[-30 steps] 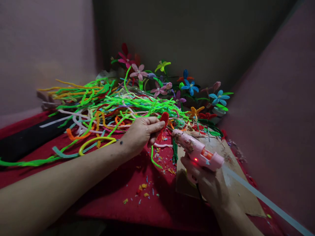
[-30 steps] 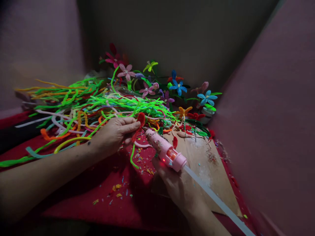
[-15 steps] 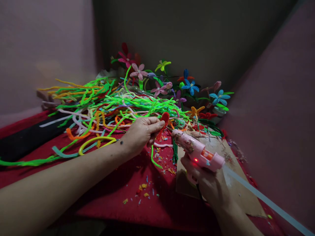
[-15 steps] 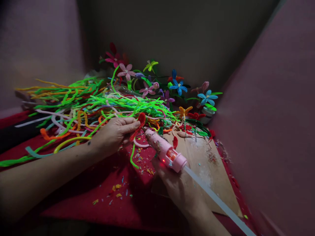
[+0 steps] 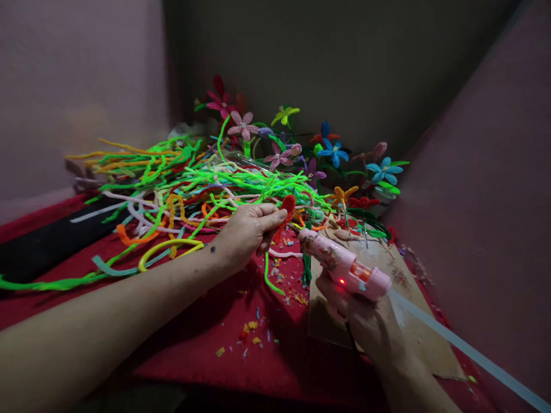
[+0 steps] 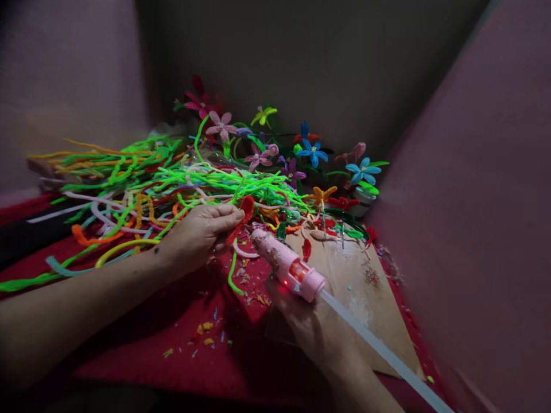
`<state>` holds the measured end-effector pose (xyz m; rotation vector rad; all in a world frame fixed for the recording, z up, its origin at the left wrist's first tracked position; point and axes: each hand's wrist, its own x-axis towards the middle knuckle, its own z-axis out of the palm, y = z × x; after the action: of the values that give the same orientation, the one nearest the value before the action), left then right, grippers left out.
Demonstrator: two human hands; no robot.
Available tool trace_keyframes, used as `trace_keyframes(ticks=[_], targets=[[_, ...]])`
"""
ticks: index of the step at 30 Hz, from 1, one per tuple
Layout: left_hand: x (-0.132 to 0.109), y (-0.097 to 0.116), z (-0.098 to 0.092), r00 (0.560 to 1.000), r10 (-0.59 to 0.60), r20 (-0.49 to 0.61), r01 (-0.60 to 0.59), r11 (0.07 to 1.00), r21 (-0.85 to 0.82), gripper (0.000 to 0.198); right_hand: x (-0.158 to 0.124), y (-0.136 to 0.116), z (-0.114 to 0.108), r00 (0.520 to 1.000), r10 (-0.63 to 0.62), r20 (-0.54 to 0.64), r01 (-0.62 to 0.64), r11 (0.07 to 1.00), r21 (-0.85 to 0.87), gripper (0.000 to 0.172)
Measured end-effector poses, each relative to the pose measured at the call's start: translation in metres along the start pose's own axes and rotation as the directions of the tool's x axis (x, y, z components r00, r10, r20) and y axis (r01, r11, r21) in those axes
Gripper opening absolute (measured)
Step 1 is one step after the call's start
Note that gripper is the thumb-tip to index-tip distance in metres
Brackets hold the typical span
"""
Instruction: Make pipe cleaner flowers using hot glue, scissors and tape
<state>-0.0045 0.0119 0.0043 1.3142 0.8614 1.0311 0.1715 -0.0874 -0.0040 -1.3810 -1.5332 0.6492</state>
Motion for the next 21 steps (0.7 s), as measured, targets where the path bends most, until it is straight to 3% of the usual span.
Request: trace_keyframes(ticks=[4,6,8,10,11,14,16,21], targets=[[0.001,0.001,0.001,1.000,-0.005,-0.010,0.005,1.000,-0.001,0.032,0.006,-0.007,-0.015,0.997,0.012,0.072,-0.007,0.998,-0.067,0.048],[0.002,0.002,0.002,1.000,-0.013,-0.022,0.013,1.000,0.002,0.033,0.009,0.002,-0.031,0.998,-0.059,0.031,0.064,0.978,-0.197,0.051],[0.002,0.004,0.003,0.999,-0.019,-0.041,0.020,1.000,0.020,0.033,0.010,0.020,-0.053,0.971,-0.211,-0.108,0.145,0.889,-0.434,0.047],[0.001,0.005,0.004,0.999,-0.028,-0.047,0.029,0.999,0.036,0.034,0.010,0.040,-0.078,0.948,-0.294,-0.126,0.147,0.749,-0.646,0.034],[0.001,0.005,0.004,0.999,-0.033,-0.043,0.035,0.999,0.039,0.034,0.009,0.049,-0.090,0.952,-0.279,-0.128,0.105,0.688,-0.718,0.029],[0.002,0.003,0.004,0.999,-0.039,-0.028,0.040,0.999,0.035,0.033,0.006,0.069,-0.115,0.988,-0.074,-0.134,-0.075,0.528,-0.846,0.024],[0.002,0.000,0.004,0.999,-0.038,-0.025,0.039,0.999,0.031,0.032,0.005,0.077,-0.124,0.988,0.059,-0.144,-0.155,0.426,-0.891,0.024],[0.004,-0.003,0.003,0.999,-0.037,-0.012,0.037,0.999,0.009,0.027,0.009,0.093,-0.139,0.958,0.238,-0.159,-0.217,0.239,-0.947,0.026]])
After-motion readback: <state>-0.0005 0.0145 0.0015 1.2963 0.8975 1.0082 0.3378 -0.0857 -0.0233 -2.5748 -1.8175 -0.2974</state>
